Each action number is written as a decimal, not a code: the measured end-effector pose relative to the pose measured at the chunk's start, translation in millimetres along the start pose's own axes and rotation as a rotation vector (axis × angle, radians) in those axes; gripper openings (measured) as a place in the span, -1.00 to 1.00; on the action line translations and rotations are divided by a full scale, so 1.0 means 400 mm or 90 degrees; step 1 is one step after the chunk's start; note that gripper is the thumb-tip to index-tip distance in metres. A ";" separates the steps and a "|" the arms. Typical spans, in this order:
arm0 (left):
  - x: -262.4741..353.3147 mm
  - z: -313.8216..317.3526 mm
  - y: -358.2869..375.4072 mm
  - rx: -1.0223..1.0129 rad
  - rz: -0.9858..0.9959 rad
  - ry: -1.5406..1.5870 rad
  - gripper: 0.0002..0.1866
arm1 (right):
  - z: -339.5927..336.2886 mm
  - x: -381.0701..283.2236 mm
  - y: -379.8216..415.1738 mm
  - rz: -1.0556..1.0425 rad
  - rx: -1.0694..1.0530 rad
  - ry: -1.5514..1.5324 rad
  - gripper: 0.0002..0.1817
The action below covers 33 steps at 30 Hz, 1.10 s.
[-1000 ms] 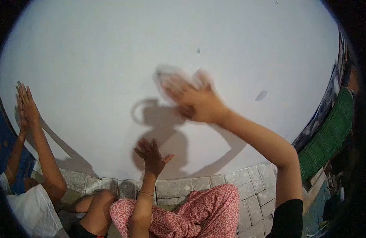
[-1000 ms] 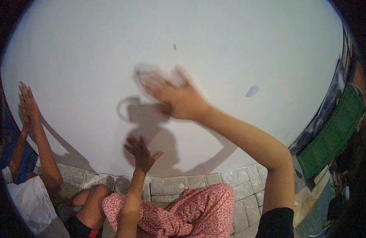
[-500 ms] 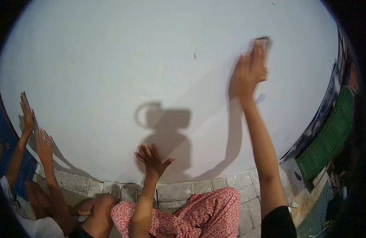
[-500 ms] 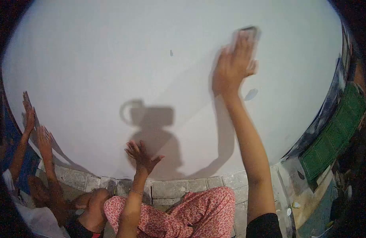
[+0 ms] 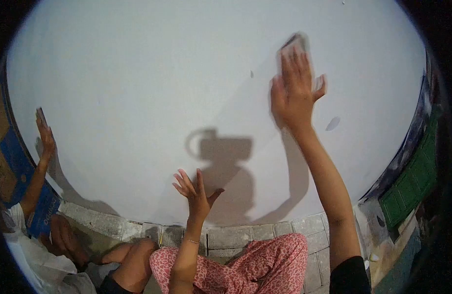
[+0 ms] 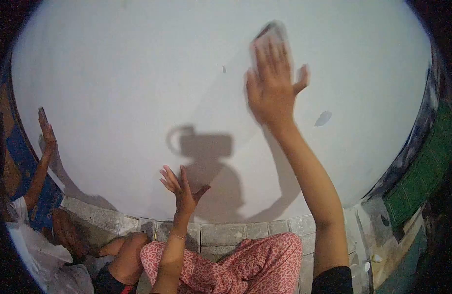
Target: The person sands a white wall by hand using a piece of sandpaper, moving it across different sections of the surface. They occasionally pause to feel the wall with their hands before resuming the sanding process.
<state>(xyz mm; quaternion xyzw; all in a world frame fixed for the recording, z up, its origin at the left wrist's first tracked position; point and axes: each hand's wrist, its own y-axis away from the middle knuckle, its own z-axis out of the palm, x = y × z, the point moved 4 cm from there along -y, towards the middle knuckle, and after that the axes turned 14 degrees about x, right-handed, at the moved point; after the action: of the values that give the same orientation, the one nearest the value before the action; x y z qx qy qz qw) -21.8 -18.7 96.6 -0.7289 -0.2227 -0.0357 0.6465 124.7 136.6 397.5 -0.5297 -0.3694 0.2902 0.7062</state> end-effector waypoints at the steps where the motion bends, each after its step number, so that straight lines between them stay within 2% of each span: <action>1: 0.005 -0.001 -0.007 -0.002 0.001 0.003 0.11 | 0.017 0.010 -0.027 0.000 -0.001 0.004 -0.34; 3: 0.014 -0.008 -0.013 0.008 -0.008 -0.017 0.12 | 0.016 0.036 -0.052 0.123 0.134 -0.041 -0.35; 6: 0.014 -0.012 -0.016 -0.027 -0.001 -0.055 0.18 | 0.026 -0.103 0.000 0.075 0.068 -0.123 -0.41; 8: 0.020 -0.015 -0.018 -0.035 0.008 -0.070 0.19 | 0.038 -0.223 0.102 -0.097 -0.082 -0.178 -0.36; 10: 0.021 -0.015 -0.012 -0.043 0.022 -0.088 0.20 | 0.038 -0.331 0.283 -0.386 -0.174 -0.199 -0.34; 12: -0.005 -0.012 -0.004 0.046 -0.085 0.069 0.31 | -0.017 -0.371 0.389 -0.560 -0.293 -0.364 -0.36; 13: -0.015 -0.012 -0.003 0.026 -0.089 0.017 0.42 | -0.015 -0.362 0.425 -0.585 -0.286 -0.370 -0.31; 14: -0.023 -0.016 0.000 0.028 -0.087 0.015 0.42 | -0.013 -0.354 0.461 -0.610 -0.278 -0.376 -0.25; 17: -0.030 -0.011 -0.004 -0.009 -0.090 -0.062 0.47 | -0.031 -0.276 0.393 -0.482 -0.303 -0.330 -0.39; 19: -0.027 -0.008 -0.004 -0.006 -0.095 -0.076 0.46 | -0.030 -0.174 0.317 -0.220 -0.330 -0.260 -0.41; 20: -0.029 -0.008 0.000 -0.005 -0.101 -0.073 0.46 | -0.049 -0.118 0.267 -0.131 -0.189 -0.180 -0.41; 22: -0.035 -0.003 0.004 -0.006 -0.100 -0.060 0.46 | -0.059 -0.009 0.228 0.079 -0.063 -0.070 -0.40; 23: -0.037 -0.001 0.008 -0.006 -0.104 -0.055 0.46 | -0.068 0.024 0.224 0.136 -0.017 -0.031 -0.36; 24: -0.039 0.001 0.009 -0.003 -0.099 -0.056 0.45 | -0.064 0.016 0.230 0.132 -0.019 -0.028 -0.36; 26: -0.039 0.003 0.006 -0.001 -0.087 -0.054 0.45 | -0.051 -0.026 0.269 0.246 0.058 -0.073 -0.32; 27: -0.038 0.002 0.006 0.007 -0.087 -0.048 0.44 | -0.039 -0.069 0.305 0.182 -0.007 -0.091 -0.27; 28: -0.038 0.000 0.005 0.016 -0.088 -0.042 0.43 | -0.042 -0.137 0.331 0.116 -0.121 -0.109 -0.35; 30: -0.058 0.004 0.013 0.004 -0.080 -0.037 0.41 | -0.056 -0.277 0.415 -0.016 -0.305 -0.223 -0.36; 32: -0.073 0.002 0.024 -0.010 -0.069 -0.035 0.40 | -0.085 -0.369 0.507 -0.106 -0.422 -0.402 -0.34; 33: -0.072 -0.006 0.024 -0.021 -0.026 -0.063 0.40 | -0.079 -0.363 0.515 -0.102 -0.418 -0.401 -0.34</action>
<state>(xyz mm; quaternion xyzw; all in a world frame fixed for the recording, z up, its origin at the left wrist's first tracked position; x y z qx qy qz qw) -43.7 -29.8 78.3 -0.7355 -0.2685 -0.0167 0.6219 65.8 59.2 162.6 -0.5816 -0.6778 0.2491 0.3745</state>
